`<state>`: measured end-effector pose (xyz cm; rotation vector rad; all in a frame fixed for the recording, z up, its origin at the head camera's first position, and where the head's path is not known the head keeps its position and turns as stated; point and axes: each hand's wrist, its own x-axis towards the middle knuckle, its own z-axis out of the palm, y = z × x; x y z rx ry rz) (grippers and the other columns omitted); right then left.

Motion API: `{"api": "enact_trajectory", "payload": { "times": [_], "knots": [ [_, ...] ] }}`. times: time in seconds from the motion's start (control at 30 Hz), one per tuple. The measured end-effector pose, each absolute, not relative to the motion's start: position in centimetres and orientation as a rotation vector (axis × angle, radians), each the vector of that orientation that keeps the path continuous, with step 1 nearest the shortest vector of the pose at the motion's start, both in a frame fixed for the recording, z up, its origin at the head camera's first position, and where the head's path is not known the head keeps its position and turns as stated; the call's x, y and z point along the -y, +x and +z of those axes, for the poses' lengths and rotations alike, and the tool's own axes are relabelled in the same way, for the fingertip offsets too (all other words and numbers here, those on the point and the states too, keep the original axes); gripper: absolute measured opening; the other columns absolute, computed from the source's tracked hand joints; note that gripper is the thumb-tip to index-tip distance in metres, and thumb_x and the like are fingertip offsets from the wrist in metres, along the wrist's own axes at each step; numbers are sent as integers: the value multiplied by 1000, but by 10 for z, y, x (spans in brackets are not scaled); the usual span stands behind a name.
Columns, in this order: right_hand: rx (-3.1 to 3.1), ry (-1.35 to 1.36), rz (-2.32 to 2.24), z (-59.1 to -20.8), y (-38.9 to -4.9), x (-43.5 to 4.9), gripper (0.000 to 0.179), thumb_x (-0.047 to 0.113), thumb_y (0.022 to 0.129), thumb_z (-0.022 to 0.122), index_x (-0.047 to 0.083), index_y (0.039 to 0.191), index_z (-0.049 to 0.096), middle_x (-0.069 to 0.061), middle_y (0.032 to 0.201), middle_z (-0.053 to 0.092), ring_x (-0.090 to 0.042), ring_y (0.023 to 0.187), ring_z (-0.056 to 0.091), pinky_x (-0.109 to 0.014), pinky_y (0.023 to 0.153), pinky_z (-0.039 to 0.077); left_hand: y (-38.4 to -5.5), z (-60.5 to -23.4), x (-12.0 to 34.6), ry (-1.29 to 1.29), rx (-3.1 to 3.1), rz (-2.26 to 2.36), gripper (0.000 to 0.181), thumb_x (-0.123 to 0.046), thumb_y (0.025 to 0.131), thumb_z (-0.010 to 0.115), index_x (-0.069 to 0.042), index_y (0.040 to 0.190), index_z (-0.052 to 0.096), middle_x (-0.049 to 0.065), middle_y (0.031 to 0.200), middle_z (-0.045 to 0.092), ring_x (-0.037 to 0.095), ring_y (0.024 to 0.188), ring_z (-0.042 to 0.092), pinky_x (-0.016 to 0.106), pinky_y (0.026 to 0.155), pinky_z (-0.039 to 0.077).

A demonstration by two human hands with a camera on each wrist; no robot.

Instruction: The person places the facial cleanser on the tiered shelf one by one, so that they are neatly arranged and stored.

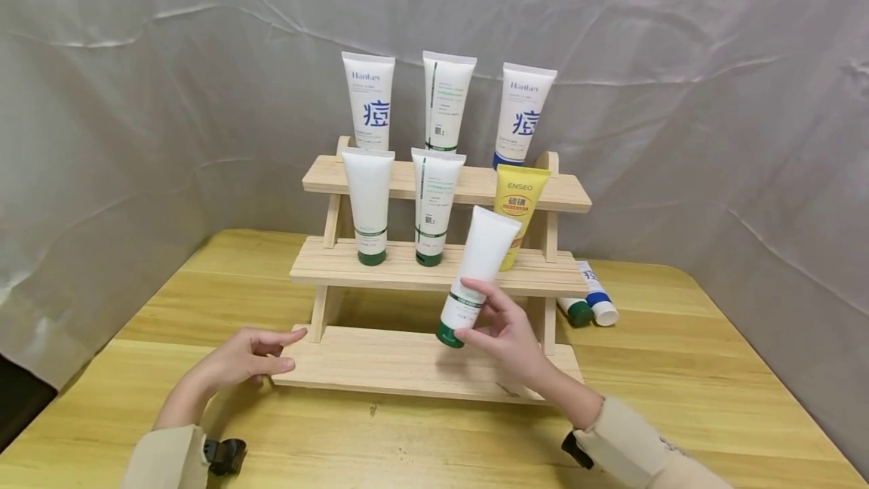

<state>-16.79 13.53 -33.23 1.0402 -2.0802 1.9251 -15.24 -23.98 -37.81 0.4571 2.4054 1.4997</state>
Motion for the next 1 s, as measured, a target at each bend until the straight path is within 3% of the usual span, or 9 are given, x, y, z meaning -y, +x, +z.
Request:
{"api": "enact_trajectory", "payload": {
  "times": [0.17,0.5,1.0],
  "knots": [
    [2106,1056,1990,-339,-166,-120,57,-17,73,61,-9,124,40,-29,116,45,-19,97,54,-34,70,50,-153,-379,240,472,-2413,1487,57,-18,83,64,5,130,40,5,76,49,8,60,42,28,50,43],
    [2171,998,2094,-345,-163,-92,56,-19,74,58,-5,126,40,-26,118,44,-34,101,51,-35,74,49,-152,-379,241,453,-2406,1506,58,-17,82,65,5,129,41,0,67,38,7,58,39,27,49,42],
    [2263,948,1976,-351,-160,-53,53,-16,77,58,0,125,44,-20,117,42,-35,98,52,-31,73,49,-152,-378,241,447,-2407,1505,57,-18,82,65,4,129,42,-1,63,34,7,57,37,27,49,42]
  ]
}}
